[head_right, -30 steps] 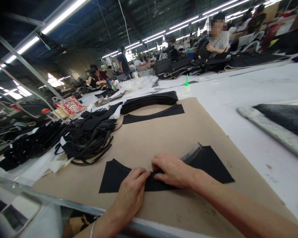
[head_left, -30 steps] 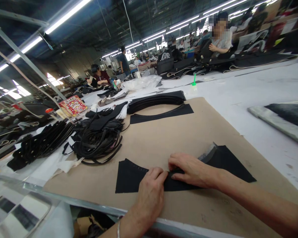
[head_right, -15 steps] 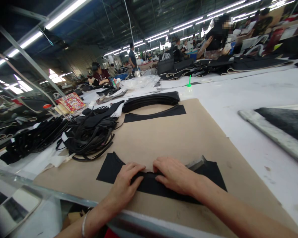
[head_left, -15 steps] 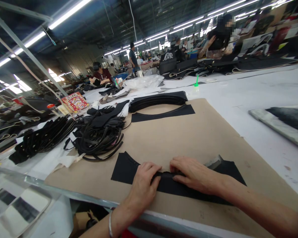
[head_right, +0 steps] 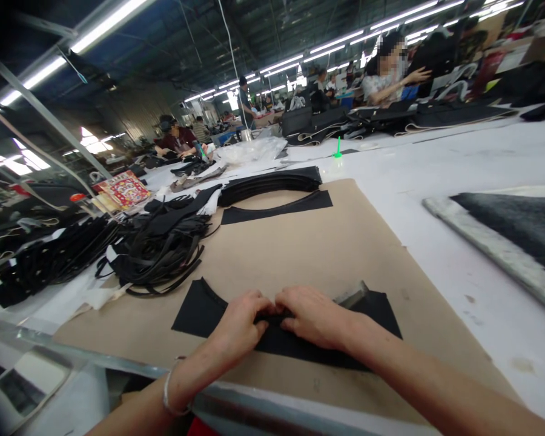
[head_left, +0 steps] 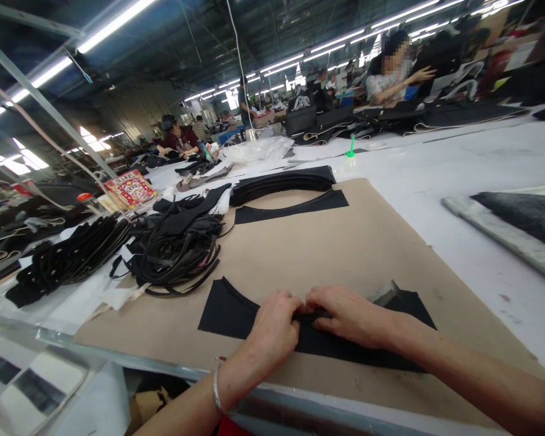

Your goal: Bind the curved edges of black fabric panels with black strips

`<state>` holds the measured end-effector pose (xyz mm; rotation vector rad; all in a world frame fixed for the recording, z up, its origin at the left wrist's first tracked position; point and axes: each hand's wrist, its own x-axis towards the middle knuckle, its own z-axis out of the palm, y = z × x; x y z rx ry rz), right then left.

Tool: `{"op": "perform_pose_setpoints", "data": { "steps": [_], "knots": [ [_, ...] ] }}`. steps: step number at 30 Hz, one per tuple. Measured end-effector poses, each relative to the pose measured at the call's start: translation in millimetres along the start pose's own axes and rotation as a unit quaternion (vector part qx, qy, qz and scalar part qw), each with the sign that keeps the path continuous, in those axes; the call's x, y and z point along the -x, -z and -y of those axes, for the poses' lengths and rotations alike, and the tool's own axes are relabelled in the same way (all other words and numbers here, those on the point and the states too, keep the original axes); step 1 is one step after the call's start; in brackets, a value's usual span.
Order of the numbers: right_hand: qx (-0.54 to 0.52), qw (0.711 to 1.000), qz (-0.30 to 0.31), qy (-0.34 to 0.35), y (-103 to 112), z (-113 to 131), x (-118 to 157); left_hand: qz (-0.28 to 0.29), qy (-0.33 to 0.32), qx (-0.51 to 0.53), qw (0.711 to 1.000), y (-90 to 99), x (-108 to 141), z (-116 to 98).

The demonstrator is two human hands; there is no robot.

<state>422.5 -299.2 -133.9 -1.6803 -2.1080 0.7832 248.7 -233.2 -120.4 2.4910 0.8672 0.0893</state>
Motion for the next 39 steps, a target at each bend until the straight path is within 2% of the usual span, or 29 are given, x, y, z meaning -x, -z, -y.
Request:
{"op": "perform_pose_setpoints", "data": {
  "steps": [9, 18, 29, 35, 39],
  "knots": [
    [0.006, 0.999, -0.024, 0.047, -1.4, -3.4, 14.1, -0.066, -0.05, -0.039, 0.996, -17.1, 16.7, -1.4],
    [0.027, 0.997, -0.022, 0.066, 4.0, -8.2, 30.3, -0.114, -0.093, -0.048, 0.988, -45.6, 38.1, 9.8],
    [0.035, 0.995, -0.037, 0.087, 8.5, -11.6, 45.5, -0.081, -0.08, -0.09, 0.989, -42.1, 36.5, 5.1],
    [0.053, 0.993, -0.046, 0.099, 6.4, -20.2, 50.5, -0.105, -0.111, -0.098, 0.983, -44.9, 37.4, 11.6],
    [0.072, 0.99, -0.057, 0.105, 4.3, -23.1, 52.7, -0.112, -0.126, -0.059, 0.984, -47.5, 31.2, 1.2]
  ]
}}
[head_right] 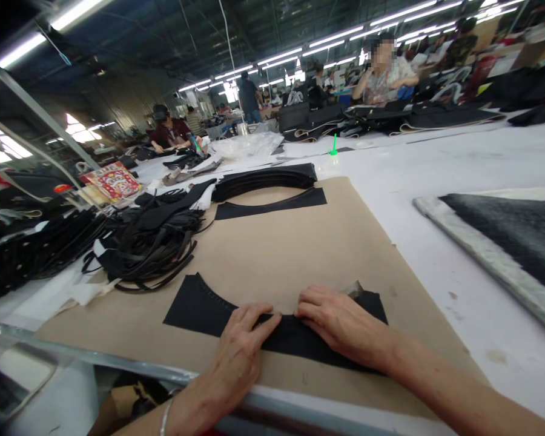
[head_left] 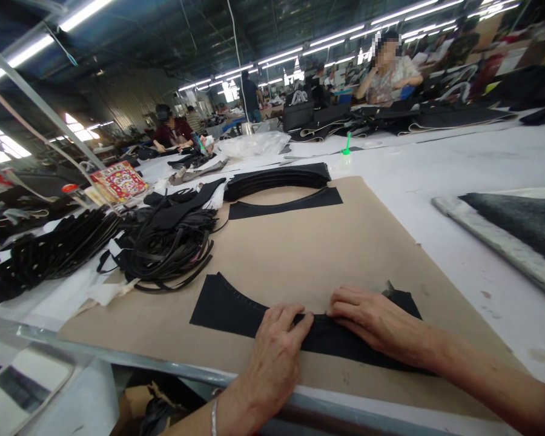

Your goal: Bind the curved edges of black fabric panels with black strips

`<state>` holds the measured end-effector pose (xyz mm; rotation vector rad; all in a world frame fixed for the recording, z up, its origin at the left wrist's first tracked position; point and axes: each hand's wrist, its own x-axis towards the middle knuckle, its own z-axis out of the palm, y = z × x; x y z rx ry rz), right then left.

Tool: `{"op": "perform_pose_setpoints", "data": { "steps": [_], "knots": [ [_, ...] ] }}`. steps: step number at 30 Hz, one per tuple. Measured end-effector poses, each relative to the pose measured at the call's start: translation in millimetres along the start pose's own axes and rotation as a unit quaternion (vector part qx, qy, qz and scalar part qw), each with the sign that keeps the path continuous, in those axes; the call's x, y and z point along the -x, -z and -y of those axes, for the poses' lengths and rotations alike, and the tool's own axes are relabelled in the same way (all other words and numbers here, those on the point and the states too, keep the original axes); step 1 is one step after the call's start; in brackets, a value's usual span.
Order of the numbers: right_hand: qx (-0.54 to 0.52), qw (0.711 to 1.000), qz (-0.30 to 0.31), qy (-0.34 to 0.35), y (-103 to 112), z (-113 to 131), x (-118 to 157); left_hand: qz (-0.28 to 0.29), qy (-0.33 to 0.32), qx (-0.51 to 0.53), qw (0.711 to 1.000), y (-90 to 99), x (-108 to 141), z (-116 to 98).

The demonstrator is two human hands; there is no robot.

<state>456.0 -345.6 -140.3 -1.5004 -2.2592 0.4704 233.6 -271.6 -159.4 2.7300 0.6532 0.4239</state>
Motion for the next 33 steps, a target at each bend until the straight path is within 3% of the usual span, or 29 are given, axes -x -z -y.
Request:
{"op": "perform_pose_setpoints", "data": {
  "steps": [5, 9, 15, 20, 27, 33],
  "knots": [
    [0.003, 1.0, -0.014, 0.004, -4.5, 0.9, 1.6, 0.025, 0.008, 0.02, 0.999, -5.8, -6.9, -18.6],
    [-0.002, 0.999, -0.042, 0.008, -11.8, -4.4, 5.0, 0.047, -0.022, -0.015, 0.999, -3.6, -4.0, -23.6],
    [0.016, 0.999, -0.048, -0.011, -20.0, -3.2, 7.2, 0.067, -0.062, -0.055, 0.994, 18.0, -5.7, -7.2],
    [0.026, 0.998, -0.033, -0.049, -18.9, 10.0, 6.1, 0.047, -0.071, -0.051, 0.995, 28.0, -10.1, 7.7],
    [0.016, 0.998, -0.041, -0.053, -12.1, 10.7, 4.5, -0.006, 0.024, 0.072, 0.997, 2.0, -16.7, -17.9],
    [0.002, 0.999, -0.036, -0.037, -6.1, 2.2, 10.5, 0.011, 0.014, 0.043, 0.999, -9.1, -12.3, -26.9]
  ]
}}
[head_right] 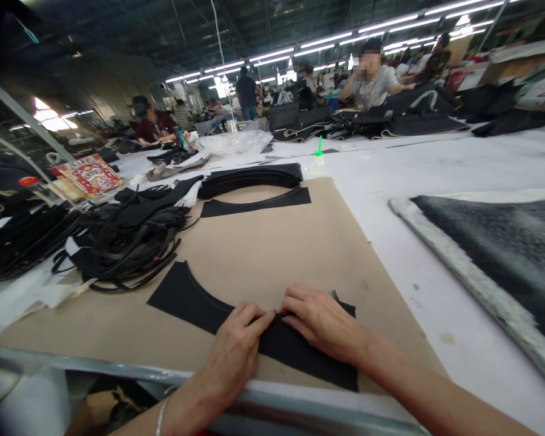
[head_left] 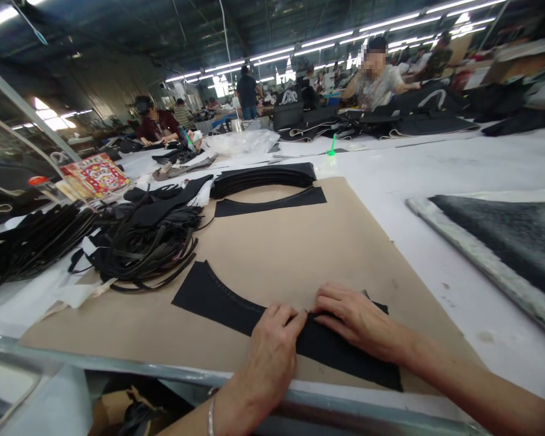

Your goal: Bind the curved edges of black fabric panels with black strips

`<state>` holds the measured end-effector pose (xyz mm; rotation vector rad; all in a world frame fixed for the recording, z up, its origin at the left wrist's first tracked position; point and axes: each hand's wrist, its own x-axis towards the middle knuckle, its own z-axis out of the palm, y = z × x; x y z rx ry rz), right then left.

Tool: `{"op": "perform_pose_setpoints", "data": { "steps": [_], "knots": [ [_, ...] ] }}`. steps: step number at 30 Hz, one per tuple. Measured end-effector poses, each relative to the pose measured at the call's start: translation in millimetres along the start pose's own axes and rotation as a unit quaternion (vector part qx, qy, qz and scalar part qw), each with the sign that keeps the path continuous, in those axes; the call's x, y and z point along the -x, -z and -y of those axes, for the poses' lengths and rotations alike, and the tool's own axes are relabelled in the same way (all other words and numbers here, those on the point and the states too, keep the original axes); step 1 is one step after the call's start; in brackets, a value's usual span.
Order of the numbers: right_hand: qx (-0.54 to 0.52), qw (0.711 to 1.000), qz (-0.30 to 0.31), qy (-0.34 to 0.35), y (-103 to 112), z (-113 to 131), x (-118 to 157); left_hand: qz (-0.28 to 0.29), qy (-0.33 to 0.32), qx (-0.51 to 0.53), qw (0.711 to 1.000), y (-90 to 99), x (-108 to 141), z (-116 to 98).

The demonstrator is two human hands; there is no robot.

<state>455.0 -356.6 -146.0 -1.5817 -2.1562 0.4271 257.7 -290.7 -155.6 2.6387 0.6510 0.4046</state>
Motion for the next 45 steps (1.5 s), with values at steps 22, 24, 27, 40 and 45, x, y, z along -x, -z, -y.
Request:
{"op": "perform_pose_setpoints", "data": {
  "steps": [22, 24, 27, 40, 45],
  "knots": [
    [0.017, 0.997, -0.003, 0.071, 17.1, -23.4, 27.0, 0.003, -0.071, -0.031, 0.997, -16.4, -14.0, -8.7],
    [0.021, 0.997, -0.003, 0.078, 17.5, -25.0, 27.9, 0.011, -0.075, -0.057, 0.995, -18.1, -13.7, -11.3],
    [0.027, 0.996, -0.002, 0.086, 19.7, -29.7, 31.2, 0.018, -0.087, -0.077, 0.993, -18.8, -12.5, -12.9],
    [0.067, 0.994, -0.013, 0.081, 32.6, -43.1, 43.5, 0.046, -0.05, -0.006, 0.998, -19.5, -26.5, -26.6],
    [0.045, 0.997, -0.011, 0.056, 37.6, -46.5, 42.0, 0.024, -0.012, 0.039, 0.999, -21.3, -37.0, -39.2]
  ]
}}
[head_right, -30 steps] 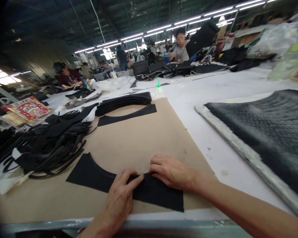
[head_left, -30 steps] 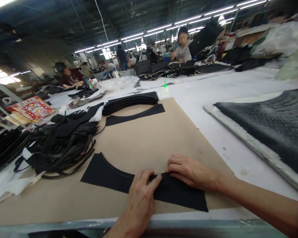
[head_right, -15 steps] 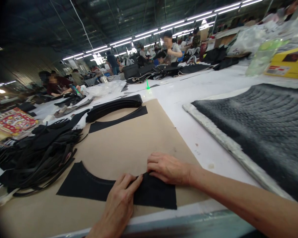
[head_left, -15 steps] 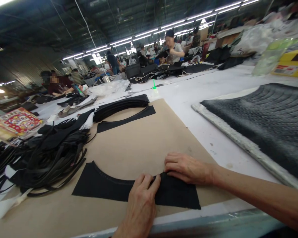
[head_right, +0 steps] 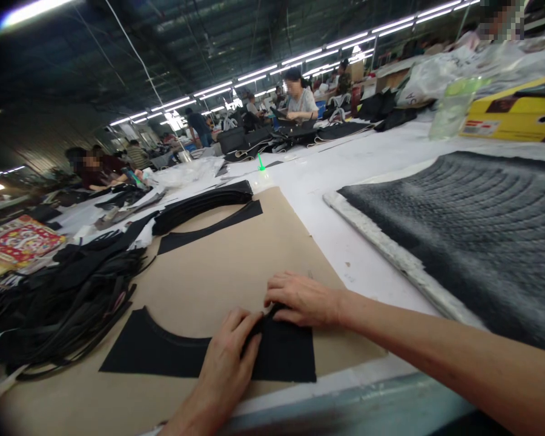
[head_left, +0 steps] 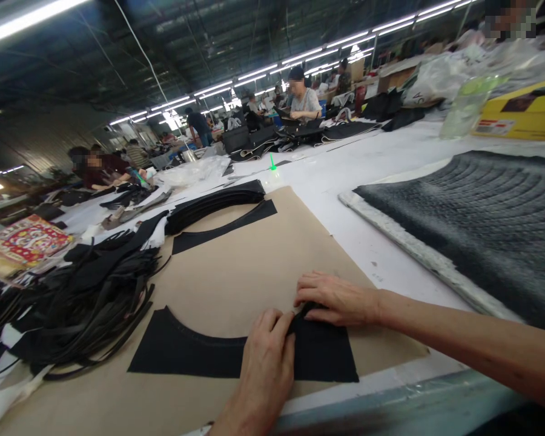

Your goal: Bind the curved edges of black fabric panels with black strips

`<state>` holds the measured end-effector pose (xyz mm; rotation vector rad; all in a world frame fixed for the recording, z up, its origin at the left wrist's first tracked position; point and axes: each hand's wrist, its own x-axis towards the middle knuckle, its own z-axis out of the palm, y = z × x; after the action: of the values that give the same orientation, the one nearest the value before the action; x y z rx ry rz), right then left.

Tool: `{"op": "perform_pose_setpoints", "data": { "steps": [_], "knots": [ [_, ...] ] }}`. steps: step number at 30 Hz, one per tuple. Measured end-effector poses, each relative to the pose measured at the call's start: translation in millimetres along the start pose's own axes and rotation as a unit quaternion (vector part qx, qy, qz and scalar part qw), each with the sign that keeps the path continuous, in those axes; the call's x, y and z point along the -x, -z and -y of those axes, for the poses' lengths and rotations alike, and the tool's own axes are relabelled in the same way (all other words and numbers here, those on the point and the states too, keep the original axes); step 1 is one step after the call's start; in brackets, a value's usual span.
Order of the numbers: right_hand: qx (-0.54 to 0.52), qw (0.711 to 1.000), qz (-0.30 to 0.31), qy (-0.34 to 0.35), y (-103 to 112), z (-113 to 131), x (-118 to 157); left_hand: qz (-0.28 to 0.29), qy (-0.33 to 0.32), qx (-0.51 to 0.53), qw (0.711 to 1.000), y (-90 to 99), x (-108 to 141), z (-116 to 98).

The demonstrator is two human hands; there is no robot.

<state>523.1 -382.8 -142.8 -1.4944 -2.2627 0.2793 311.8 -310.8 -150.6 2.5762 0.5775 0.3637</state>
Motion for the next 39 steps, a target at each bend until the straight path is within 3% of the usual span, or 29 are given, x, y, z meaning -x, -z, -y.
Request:
{"op": "perform_pose_setpoints", "data": {
  "steps": [6, 16, 23, 31, 39],
  "knots": [
    [0.011, 1.0, -0.004, -0.006, 1.5, -5.4, 1.1, 0.012, 0.016, 0.055, 0.998, -4.4, -15.8, -9.9],
    [0.007, 1.0, -0.006, -0.004, 1.5, -8.1, 9.3, 0.017, 0.021, 0.014, 1.0, -10.5, -14.2, -17.2],
    [-0.026, 0.999, 0.017, -0.026, 7.5, -10.4, 7.6, 0.026, 0.066, 0.042, 0.997, -8.9, -18.4, -22.1],
    [-0.045, 0.999, 0.008, -0.021, 4.1, -22.8, 5.8, 0.058, 0.113, 0.04, 0.991, -3.4, -42.5, -27.9],
    [-0.025, 1.0, -0.004, 0.017, 7.6, -24.0, 17.7, 0.021, 0.039, -0.04, 0.998, -20.2, -27.2, -33.2]
  ]
}}
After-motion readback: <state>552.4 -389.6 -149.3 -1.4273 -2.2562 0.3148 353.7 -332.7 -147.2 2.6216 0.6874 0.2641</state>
